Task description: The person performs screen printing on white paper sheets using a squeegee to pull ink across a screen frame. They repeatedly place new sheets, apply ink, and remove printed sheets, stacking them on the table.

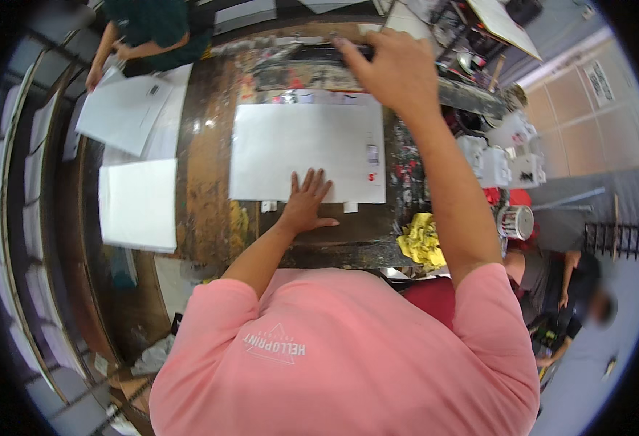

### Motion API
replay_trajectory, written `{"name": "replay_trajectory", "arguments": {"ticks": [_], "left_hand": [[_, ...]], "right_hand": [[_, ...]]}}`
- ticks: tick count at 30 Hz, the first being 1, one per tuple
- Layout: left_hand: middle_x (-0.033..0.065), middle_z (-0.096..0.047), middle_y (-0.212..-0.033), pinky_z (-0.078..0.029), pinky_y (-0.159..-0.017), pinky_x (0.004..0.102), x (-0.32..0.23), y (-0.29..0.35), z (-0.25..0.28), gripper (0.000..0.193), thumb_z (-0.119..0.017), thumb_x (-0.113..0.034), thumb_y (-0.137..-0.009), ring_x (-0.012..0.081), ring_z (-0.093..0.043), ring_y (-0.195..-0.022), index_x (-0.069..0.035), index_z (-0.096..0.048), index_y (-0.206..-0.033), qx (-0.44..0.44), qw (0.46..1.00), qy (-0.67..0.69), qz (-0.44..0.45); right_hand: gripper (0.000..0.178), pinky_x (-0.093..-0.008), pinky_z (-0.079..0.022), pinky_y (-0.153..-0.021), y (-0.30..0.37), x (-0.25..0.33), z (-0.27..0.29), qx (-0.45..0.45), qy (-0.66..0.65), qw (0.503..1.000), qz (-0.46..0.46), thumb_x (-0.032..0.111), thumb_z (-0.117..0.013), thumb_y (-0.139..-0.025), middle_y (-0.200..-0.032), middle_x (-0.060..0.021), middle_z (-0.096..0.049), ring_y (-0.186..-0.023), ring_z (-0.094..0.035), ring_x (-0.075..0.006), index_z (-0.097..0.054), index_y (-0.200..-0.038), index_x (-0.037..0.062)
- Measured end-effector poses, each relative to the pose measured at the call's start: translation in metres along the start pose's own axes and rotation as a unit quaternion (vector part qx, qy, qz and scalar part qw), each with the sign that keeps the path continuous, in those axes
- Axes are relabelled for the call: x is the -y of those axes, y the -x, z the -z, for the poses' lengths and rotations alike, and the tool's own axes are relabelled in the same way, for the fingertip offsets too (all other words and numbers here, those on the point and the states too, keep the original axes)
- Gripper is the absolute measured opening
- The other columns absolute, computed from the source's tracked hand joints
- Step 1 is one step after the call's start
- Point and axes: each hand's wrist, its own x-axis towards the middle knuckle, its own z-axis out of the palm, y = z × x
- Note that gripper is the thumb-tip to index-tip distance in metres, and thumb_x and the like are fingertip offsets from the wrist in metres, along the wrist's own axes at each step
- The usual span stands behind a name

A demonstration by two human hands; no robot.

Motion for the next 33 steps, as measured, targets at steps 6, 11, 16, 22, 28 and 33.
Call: {"name": "replay_trajectory", "arguments": {"ticks": [6,11,16,22,28,33], "left_hand": [[0.024,-0.016,-0.178,0.001,-0.125,0.0763,-0.033,0.032,-0.026,0.118,-0.054,-0.092,-0.084,0.0475,-0.009,-0.165,-0.014,-0.033,-0.17,-0.056,0.996,0.039,0.059],[0.0248,-0.018,-0.178,0.003,-0.125,0.0762,-0.031,0.037,-0.041,0.115,-0.049,-0.093,-0.086,0.0458,-0.011,-0.165,-0.018,-0.032,-0.171,-0.062,0.997,0.01,0.051],[0.0249,-0.017,-0.178,0.004,-0.125,0.0755,-0.034,0.039,-0.037,0.117,-0.05,-0.093,-0.086,0.0453,-0.01,-0.165,-0.017,-0.029,-0.172,-0.07,0.996,0.009,0.053],[0.0225,-0.027,-0.175,-0.02,-0.132,0.0552,-0.06,0.018,0.086,0.097,-0.062,-0.056,-0.103,0.0414,-0.033,-0.159,0.0,-0.018,-0.17,-0.238,0.837,0.485,0.088],[0.0338,-0.035,-0.162,-0.035,-0.128,0.0519,-0.056,0.032,0.132,0.138,-0.042,-0.094,-0.091,0.0443,-0.039,-0.154,0.008,0.013,-0.166,-0.203,0.266,0.885,0.324],[0.0389,-0.031,-0.162,-0.04,-0.125,0.0522,-0.016,0.048,0.035,0.152,-0.047,-0.101,-0.081,0.0474,-0.04,-0.153,0.008,0.019,-0.164,-0.084,0.3,0.868,0.387]], "right_hand": [[0.053,-0.0476,-0.046,-0.081,0.012,0.006,0.004,-0.006,-0.013,1.0,0.004,0.064,-0.061,-0.099,-0.093,-0.0108,-0.078,-0.091,-0.073,-0.0318,-0.084,-0.104,0.0165],[0.057,-0.0476,-0.045,-0.081,0.016,0.003,0.002,-0.018,-0.008,1.0,0.019,0.064,-0.062,-0.099,-0.088,-0.0114,-0.076,-0.091,-0.072,-0.032,-0.083,-0.102,0.0105],[0.06,-0.0478,-0.046,-0.081,0.021,0.007,0.006,-0.01,-0.034,0.999,0.013,0.064,-0.063,-0.098,-0.083,-0.0125,-0.073,-0.089,-0.071,-0.0324,-0.082,-0.096,0.007],[0.062,-0.0503,-0.046,-0.083,0.05,0.012,-0.005,0.042,0.012,0.999,0.02,0.064,-0.063,-0.097,-0.096,-0.0138,-0.074,-0.095,-0.069,-0.0343,-0.075,-0.111,0.0051],[0.047,-0.0546,-0.049,-0.095,0.166,-0.008,-0.055,0.293,-0.05,0.953,0.053,0.03,-0.075,-0.089,-0.116,-0.0163,-0.066,-0.116,-0.062,-0.0372,-0.065,-0.129,0.007],[0.043,-0.0518,-0.043,-0.099,0.251,0.002,-0.1,0.328,-0.112,0.938,0.017,0.011,-0.072,-0.084,-0.122,-0.0104,-0.069,-0.115,-0.063,-0.0336,-0.069,-0.127,0.0105]]}}
